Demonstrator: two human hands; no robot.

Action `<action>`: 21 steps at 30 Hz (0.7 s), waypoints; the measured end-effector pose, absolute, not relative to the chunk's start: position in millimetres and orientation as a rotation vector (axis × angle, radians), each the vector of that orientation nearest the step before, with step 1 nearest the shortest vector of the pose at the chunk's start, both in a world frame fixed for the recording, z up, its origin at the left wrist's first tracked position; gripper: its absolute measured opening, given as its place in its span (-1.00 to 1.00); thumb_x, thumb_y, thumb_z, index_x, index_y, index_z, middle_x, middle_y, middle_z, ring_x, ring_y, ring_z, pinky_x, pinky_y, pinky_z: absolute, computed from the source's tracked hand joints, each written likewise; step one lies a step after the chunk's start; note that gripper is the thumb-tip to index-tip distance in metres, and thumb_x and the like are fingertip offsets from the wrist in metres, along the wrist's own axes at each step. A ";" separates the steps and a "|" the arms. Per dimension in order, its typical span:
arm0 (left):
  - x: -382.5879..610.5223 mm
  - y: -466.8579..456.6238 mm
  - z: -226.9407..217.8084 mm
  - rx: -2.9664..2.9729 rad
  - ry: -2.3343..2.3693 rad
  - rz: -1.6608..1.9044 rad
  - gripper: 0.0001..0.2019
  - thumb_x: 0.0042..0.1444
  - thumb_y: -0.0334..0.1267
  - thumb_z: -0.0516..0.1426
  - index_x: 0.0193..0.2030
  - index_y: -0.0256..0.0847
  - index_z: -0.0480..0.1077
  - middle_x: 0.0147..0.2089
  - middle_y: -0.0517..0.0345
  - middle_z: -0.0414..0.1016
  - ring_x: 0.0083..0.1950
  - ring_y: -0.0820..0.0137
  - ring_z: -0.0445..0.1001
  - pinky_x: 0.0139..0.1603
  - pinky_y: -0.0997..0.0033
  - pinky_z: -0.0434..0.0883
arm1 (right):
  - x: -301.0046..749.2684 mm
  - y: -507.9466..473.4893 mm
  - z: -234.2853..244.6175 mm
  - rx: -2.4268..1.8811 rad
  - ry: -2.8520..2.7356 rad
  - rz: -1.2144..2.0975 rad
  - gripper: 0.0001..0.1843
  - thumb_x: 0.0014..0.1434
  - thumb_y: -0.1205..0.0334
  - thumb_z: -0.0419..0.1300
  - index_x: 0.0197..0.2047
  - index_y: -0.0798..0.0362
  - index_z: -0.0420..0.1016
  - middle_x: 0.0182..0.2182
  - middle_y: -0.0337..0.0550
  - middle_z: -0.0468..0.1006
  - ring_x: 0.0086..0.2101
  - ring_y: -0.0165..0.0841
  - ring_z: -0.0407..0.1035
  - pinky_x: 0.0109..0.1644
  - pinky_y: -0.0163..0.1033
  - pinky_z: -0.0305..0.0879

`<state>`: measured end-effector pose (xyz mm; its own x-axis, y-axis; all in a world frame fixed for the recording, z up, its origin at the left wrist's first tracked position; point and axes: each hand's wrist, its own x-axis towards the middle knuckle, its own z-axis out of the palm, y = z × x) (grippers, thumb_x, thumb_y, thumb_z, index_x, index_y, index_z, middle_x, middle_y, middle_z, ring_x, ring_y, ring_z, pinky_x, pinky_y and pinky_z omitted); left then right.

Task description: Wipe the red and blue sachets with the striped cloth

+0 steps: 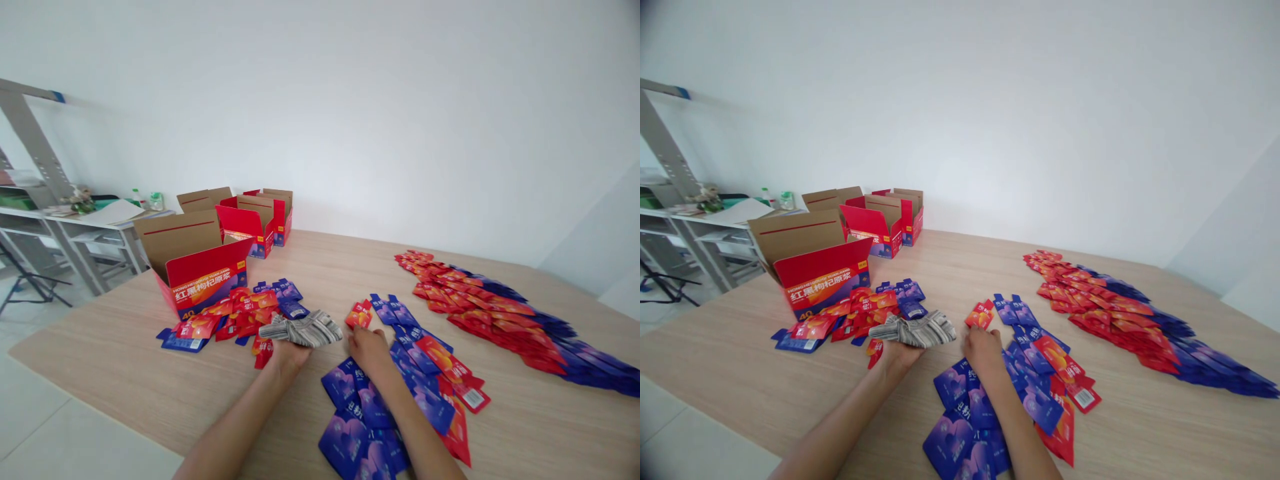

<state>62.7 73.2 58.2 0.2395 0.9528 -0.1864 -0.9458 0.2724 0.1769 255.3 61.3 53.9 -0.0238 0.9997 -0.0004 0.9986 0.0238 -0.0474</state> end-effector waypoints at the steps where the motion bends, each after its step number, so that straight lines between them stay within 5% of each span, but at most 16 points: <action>1: 62.6 71.0 62.3 -0.011 0.326 1.348 -0.57 0.27 0.06 -0.05 -0.09 -0.10 0.56 0.00 -0.11 0.62 0.09 -0.05 0.55 0.16 -0.24 0.41 | 256.2 61.1 54.2 -2.172 -2.222 0.047 -0.67 0.37 0.28 -0.03 -0.03 0.18 0.52 -0.07 0.21 0.65 -0.05 -0.09 0.54 0.10 -0.05 0.16; 9: 68.7 60.9 74.1 -0.043 0.320 1.468 -0.64 0.25 0.05 0.04 -0.29 -0.11 0.54 -0.14 0.00 0.64 -0.05 0.05 0.59 0.08 -0.17 0.46 | 254.9 59.7 57.3 -2.161 -2.194 -0.031 -0.69 0.36 0.23 0.03 -0.14 0.14 0.59 -0.14 0.15 0.66 -0.08 -0.09 0.53 0.11 -0.03 0.18; 12: 76.2 54.3 65.8 -0.050 0.333 1.435 -0.58 0.29 0.02 0.00 -0.40 -0.17 0.52 -0.28 0.00 0.61 -0.16 0.10 0.60 0.06 -0.11 0.47 | 252.6 61.1 53.9 -2.136 -2.153 -0.110 -0.61 0.39 0.19 0.01 0.12 0.13 0.52 0.05 0.21 0.57 0.09 -0.05 0.43 0.16 -0.02 0.18; 15: 76.7 53.4 63.6 -0.005 0.335 1.362 -0.64 0.30 -0.05 0.01 -0.30 -0.16 0.56 -0.20 0.02 0.64 -0.11 0.12 0.60 0.10 -0.07 0.46 | 253.8 63.3 42.7 -2.061 -2.180 -0.159 -0.46 0.35 0.24 0.07 0.38 -0.04 0.28 0.35 0.16 0.27 0.30 -0.03 0.19 0.29 0.04 0.08; 17: 73.4 56.0 67.2 0.057 0.295 1.308 -0.69 0.29 -0.06 0.05 -0.19 -0.15 0.57 -0.13 0.03 0.64 -0.05 0.11 0.59 0.13 -0.08 0.44 | 256.6 65.4 32.4 -2.023 -2.186 -0.104 -0.40 0.29 0.30 0.13 0.38 -0.11 0.28 0.41 0.13 0.16 0.34 0.05 0.10 0.30 0.14 0.07; 21: 65.1 61.1 79.7 0.180 0.170 1.265 -0.68 0.27 -0.01 0.09 -0.11 -0.12 0.59 -0.09 0.02 0.65 0.07 0.08 0.56 0.18 -0.02 0.42 | 262.3 70.8 16.5 -1.937 -2.139 0.034 -0.58 0.27 0.26 0.16 0.19 -0.02 0.49 0.32 0.17 0.30 0.28 0.13 0.17 0.24 0.17 0.17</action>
